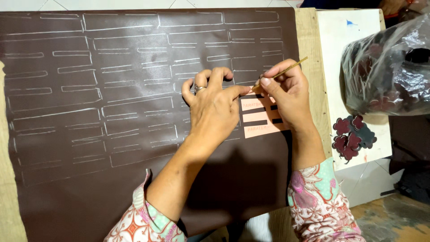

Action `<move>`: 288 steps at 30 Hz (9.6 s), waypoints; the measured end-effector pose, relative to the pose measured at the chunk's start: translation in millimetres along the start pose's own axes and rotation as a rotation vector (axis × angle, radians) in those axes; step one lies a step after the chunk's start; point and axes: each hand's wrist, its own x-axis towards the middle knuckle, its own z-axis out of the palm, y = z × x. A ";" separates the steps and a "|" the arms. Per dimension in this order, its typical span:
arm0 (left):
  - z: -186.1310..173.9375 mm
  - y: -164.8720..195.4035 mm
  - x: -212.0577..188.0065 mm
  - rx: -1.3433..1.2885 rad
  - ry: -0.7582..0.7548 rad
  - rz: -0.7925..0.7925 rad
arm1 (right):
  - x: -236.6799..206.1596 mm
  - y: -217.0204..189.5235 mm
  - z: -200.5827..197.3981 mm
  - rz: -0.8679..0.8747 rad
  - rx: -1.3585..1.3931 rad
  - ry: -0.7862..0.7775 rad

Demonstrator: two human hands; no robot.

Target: The person holds a pink paper template flat on a brown leather sheet and uses a wooden stylus to trace along the template's slots, embossing pattern lines onto the leather. They reposition the template, continue tracing, then lift the template and smooth the leather sheet.

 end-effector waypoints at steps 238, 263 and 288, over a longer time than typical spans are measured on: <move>28.8 22.7 -25.2 0.203 -0.315 0.214 | -45.6 11.5 -33.3 -0.129 -0.154 0.318; 23.8 23.0 -24.4 0.186 -0.291 0.222 | -42.5 4.6 -27.3 -0.207 -0.450 0.296; 36.7 52.3 0.3 0.194 -0.296 0.208 | -39.5 13.4 -47.3 -0.156 -0.219 0.419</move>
